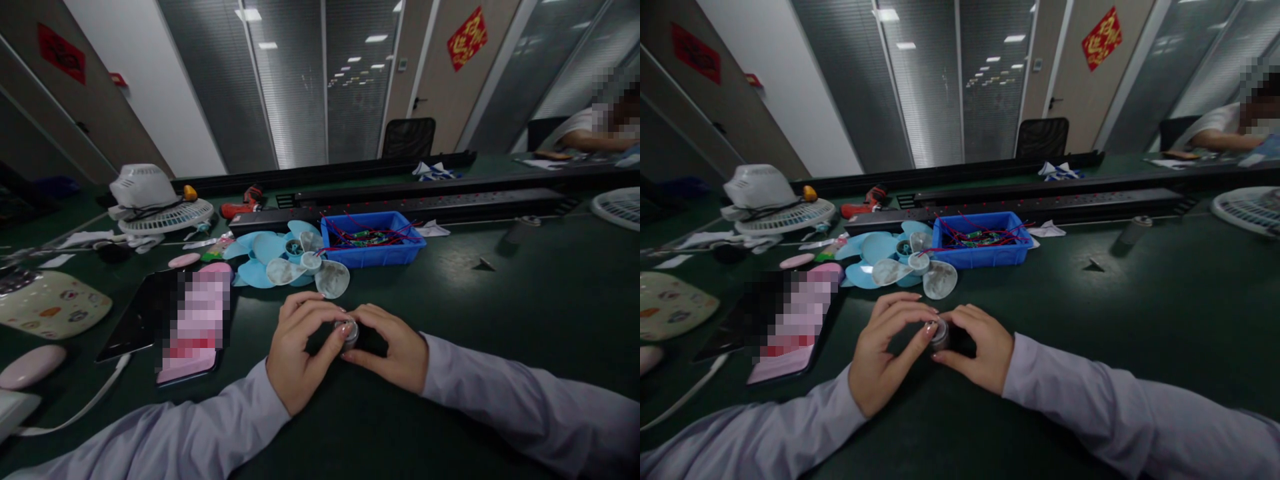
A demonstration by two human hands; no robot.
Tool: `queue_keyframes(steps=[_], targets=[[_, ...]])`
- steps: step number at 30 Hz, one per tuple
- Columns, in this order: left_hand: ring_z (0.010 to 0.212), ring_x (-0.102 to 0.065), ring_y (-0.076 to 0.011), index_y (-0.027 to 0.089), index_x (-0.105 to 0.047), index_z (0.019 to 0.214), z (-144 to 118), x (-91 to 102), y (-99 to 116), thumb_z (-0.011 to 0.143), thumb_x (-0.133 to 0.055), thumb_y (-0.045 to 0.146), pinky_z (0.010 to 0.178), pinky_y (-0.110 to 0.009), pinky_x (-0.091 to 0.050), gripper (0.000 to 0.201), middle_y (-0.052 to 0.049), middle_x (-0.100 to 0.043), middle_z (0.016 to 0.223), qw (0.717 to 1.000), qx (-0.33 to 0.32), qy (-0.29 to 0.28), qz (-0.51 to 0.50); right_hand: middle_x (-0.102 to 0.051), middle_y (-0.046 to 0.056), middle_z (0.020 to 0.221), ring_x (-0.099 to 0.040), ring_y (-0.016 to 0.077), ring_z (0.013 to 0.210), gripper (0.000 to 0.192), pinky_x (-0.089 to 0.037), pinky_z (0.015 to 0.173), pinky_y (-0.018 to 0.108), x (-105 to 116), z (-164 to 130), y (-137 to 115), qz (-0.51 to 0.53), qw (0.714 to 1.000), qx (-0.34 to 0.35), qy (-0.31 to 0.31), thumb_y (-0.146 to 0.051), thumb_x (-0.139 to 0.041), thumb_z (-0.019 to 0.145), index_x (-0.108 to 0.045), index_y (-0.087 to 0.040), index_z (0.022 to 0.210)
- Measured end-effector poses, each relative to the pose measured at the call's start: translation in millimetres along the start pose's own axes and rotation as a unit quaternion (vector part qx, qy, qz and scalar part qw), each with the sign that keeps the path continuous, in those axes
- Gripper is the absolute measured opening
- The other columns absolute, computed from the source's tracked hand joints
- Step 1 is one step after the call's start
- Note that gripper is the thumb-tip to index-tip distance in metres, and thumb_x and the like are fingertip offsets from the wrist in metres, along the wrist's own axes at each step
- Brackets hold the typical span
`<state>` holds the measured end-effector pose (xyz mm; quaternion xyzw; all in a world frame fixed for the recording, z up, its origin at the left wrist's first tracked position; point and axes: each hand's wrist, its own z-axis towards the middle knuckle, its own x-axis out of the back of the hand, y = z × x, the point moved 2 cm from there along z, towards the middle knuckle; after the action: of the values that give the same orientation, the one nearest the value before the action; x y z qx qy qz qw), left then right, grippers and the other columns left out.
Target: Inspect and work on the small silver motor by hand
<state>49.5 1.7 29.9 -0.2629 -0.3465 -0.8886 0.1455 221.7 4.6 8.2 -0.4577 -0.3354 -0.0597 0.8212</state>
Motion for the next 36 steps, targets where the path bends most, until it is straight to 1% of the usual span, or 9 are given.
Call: queue_keyframes(steps=[6,12,20,25,29,32,33,34,36], targets=[[0.105,-0.051,-0.0221,0.022,-0.068,0.094,0.9,-0.2,-0.2,0.083,-0.061,0.017,0.094,-0.04,-0.041,0.014,-0.003,-0.07,0.098,1.0,-0.001,-0.004,0.005,-0.061,0.005,0.089,-0.055,0.0202,0.084,0.028,-0.043,0.075,0.034,-0.4,0.2,0.2,0.004,1.0,-0.002,0.0,-0.028,-0.068,0.079,-0.06,-0.017,0.103],[0.105,-0.052,-0.0235,0.023,-0.07,0.097,1.6,0.1,-0.6,0.08,-0.064,0.019,0.094,-0.044,-0.041,0.018,-0.004,-0.07,0.101,1.0,0.015,-0.004,0.001,-0.059,0.004,0.084,-0.054,0.0198,0.081,0.02,-0.043,0.072,0.034,-0.2,1.0,-0.7,-0.006,1.0,-0.005,0.001,-0.028,-0.068,0.079,-0.06,-0.017,0.094],[0.103,-0.053,-0.0235,0.029,-0.073,0.095,4.5,0.6,-4.8,0.081,-0.065,0.021,0.09,-0.045,-0.045,0.018,-0.002,-0.072,0.097,0.999,0.027,0.0,-0.024,-0.061,0.005,0.089,-0.055,0.0198,0.085,0.028,-0.044,0.076,0.034,0.8,0.1,-0.3,-0.003,1.0,0.002,-0.001,-0.03,-0.068,0.08,-0.06,-0.017,0.104],[0.103,-0.053,-0.0245,0.03,-0.074,0.093,7.4,2.7,-3.6,0.08,-0.067,0.021,0.089,-0.046,-0.046,0.018,-0.003,-0.072,0.097,1.0,0.012,-0.003,-0.017,-0.062,0.005,0.091,-0.056,0.0207,0.086,0.028,-0.045,0.076,0.035,0.0,0.1,0.3,0.004,1.0,0.005,0.003,-0.029,-0.069,0.079,-0.06,-0.018,0.103],[0.101,-0.054,-0.0234,0.029,-0.074,0.093,7.2,4.1,-2.3,0.079,-0.067,0.02,0.087,-0.043,-0.047,0.018,-0.002,-0.072,0.093,0.999,0.003,0.031,-0.012,-0.062,0.005,0.091,-0.056,0.0205,0.086,0.028,-0.045,0.077,0.035,-0.3,-0.3,0.0,0.007,1.0,0.003,0.007,-0.029,-0.069,0.079,-0.06,-0.018,0.103],[0.102,-0.054,-0.0228,0.028,-0.073,0.094,3.8,11.2,-3.6,0.08,-0.068,0.019,0.088,-0.041,-0.046,0.018,-0.002,-0.071,0.093,0.997,-0.005,0.081,0.01,-0.062,0.006,0.092,-0.056,0.0205,0.086,0.031,-0.045,0.077,0.035,0.7,-0.6,-1.2,0.001,1.0,-0.008,-0.003,-0.031,-0.069,0.079,-0.059,-0.017,0.105],[0.103,-0.053,-0.0229,0.029,-0.073,0.095,1.4,14.5,-5.1,0.08,-0.068,0.02,0.088,-0.041,-0.045,0.018,-0.002,-0.07,0.093,0.996,-0.007,0.084,0.023,-0.063,0.006,0.094,-0.056,0.0206,0.087,0.033,-0.045,0.078,0.036,1.2,-0.5,-1.9,0.0,1.0,-0.013,-0.007,-0.031,-0.069,0.079,-0.059,-0.017,0.106],[0.102,-0.053,-0.0229,0.029,-0.073,0.095,-1.8,17.9,-7.4,0.08,-0.067,0.02,0.087,-0.041,-0.046,0.018,-0.002,-0.069,0.092,0.996,-0.005,0.076,0.039,-0.063,0.006,0.095,-0.056,0.0207,0.088,0.033,-0.045,0.079,0.036,1.7,-0.4,-2.7,0.001,1.0,-0.017,-0.011,-0.03,-0.07,0.079,-0.059,-0.017,0.107],[0.094,-0.054,-0.0217,0.031,-0.073,0.096,-10.7,24.1,-14.6,0.081,-0.067,0.024,0.08,-0.037,-0.048,0.018,-0.002,-0.067,0.084,0.997,0.008,0.028,0.068,-0.063,0.006,0.097,-0.056,0.0207,0.091,0.034,-0.045,0.081,0.036,2.6,0.1,-4.0,0.003,1.0,-0.026,-0.017,-0.029,-0.07,0.079,-0.059,-0.017,0.109]])
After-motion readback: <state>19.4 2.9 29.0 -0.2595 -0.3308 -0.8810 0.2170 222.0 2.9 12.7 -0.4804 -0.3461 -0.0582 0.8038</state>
